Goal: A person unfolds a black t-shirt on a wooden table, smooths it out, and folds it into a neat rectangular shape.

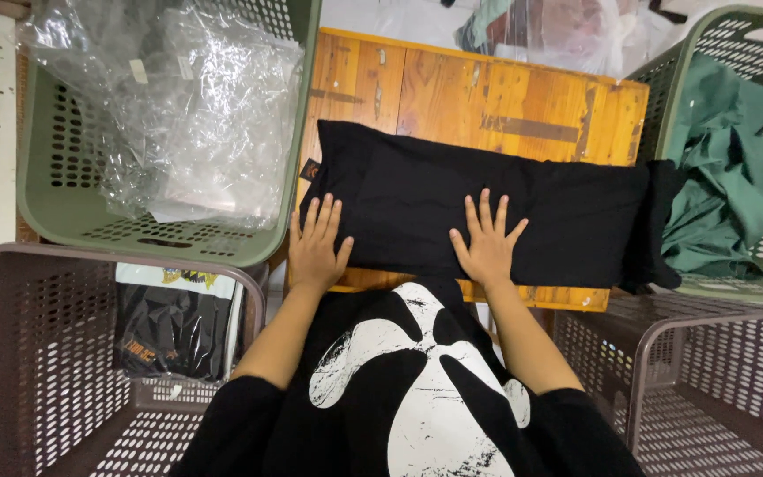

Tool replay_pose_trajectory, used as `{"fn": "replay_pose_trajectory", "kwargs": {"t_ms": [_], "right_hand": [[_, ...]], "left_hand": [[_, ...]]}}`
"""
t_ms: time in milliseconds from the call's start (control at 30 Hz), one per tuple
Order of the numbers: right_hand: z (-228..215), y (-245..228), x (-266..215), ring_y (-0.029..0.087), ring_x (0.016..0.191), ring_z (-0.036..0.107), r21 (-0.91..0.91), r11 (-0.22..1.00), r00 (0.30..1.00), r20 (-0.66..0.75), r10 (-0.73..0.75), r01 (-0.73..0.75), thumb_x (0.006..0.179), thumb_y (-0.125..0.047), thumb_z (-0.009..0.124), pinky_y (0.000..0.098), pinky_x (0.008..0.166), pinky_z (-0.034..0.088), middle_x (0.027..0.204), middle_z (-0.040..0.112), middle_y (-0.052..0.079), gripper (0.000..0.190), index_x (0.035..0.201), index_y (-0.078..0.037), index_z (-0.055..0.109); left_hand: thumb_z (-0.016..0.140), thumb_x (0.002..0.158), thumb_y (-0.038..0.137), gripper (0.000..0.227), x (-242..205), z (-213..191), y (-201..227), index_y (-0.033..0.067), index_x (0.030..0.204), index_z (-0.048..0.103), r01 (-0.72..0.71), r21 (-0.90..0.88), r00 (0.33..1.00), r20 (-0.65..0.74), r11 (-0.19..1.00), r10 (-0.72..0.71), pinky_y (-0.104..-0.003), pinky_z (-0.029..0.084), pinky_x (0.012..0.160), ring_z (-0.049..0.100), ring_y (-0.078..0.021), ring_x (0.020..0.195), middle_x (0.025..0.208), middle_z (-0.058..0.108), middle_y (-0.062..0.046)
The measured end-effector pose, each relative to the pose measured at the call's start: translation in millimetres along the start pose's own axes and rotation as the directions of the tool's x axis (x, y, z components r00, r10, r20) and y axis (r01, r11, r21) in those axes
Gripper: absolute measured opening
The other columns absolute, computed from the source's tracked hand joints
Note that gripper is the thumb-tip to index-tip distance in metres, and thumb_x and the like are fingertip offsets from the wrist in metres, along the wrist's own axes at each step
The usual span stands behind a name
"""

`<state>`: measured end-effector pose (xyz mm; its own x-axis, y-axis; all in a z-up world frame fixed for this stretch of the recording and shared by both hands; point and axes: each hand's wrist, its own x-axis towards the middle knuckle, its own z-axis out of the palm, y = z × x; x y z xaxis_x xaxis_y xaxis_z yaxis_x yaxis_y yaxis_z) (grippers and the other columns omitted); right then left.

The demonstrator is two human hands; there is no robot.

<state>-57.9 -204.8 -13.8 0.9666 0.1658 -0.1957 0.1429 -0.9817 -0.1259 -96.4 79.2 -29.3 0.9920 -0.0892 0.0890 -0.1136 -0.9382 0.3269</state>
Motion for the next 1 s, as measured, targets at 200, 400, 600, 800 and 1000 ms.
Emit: {"fn": "replay_pose_trajectory", "kwargs": {"t_ms": [200,400,600,800,1000], "right_hand": [[-9.6,-25.9,8.9,0.039,0.131,-0.001,0.001,0.999,0.998,-0.058,-0.038,0.039,0.086,-0.042,0.036,0.0702,0.091,-0.003,0.146,0.008,0.008,0.059,0.138,-0.018,0.024],[0.6,-60.5,35.3,0.032,0.132,0.004,-0.048,0.956,0.931,-0.217,-0.294,0.291,0.082,-0.043,0.045,0.0584,0.1,0.0,0.144,0.015,0.013,0.064,0.136,-0.012,0.029],[-3.5,-71.5,47.5,0.03,0.133,0.01,0.027,0.948,0.948,0.035,-0.317,0.316,0.084,-0.047,0.038,0.0564,0.102,0.003,0.144,0.015,0.011,0.061,0.137,-0.021,0.024],[-8.2,-67.5,68.4,0.028,0.133,0.011,0.058,0.945,0.945,0.032,-0.325,0.323,0.082,-0.05,0.041,0.0549,0.103,0.006,0.145,0.014,0.008,0.06,0.136,-0.025,0.027],[-14.5,14.3,92.3,0.033,0.131,0.017,0.039,0.992,0.985,-0.133,-0.111,0.118,0.086,-0.039,0.044,0.058,0.1,0.012,0.141,0.024,0.013,0.053,0.135,-0.021,0.032]], "left_hand": [[0.036,0.085,0.046,0.062,-0.2,-15.8,1.0,0.0069,0.132,0.035,0.02,0.021,0.998,-0.063,1.0,-0.018,-0.046,0.021,0.1,0.03,-0.0259,0.126,0.138,0.033,-0.011],[0.036,0.087,0.036,0.054,21.4,-4.1,8.4,0.0043,0.13,0.038,-0.161,0.008,0.972,-0.174,0.987,0.16,-0.044,0.021,0.101,0.032,-0.031,0.125,0.135,0.034,-0.019],[0.034,0.089,0.036,0.05,73.0,-6.8,33.5,0.0078,0.13,0.038,-0.257,-0.158,0.96,-0.156,0.954,0.233,-0.041,0.017,0.105,0.027,-0.028,0.128,0.138,0.03,-0.015],[0.042,0.087,0.025,0.043,115.9,14.2,20.0,0.0182,0.129,0.043,-0.028,-0.091,0.998,0.056,0.995,0.034,-0.053,0.018,0.1,0.027,-0.0297,0.127,0.139,0.032,-0.01],[0.046,0.085,0.037,0.049,120.7,12.5,17.9,0.0217,0.131,0.042,-0.005,-0.042,0.998,0.067,0.999,0.008,-0.057,0.012,0.1,0.02,-0.0357,0.129,0.141,0.026,-0.012]]}}
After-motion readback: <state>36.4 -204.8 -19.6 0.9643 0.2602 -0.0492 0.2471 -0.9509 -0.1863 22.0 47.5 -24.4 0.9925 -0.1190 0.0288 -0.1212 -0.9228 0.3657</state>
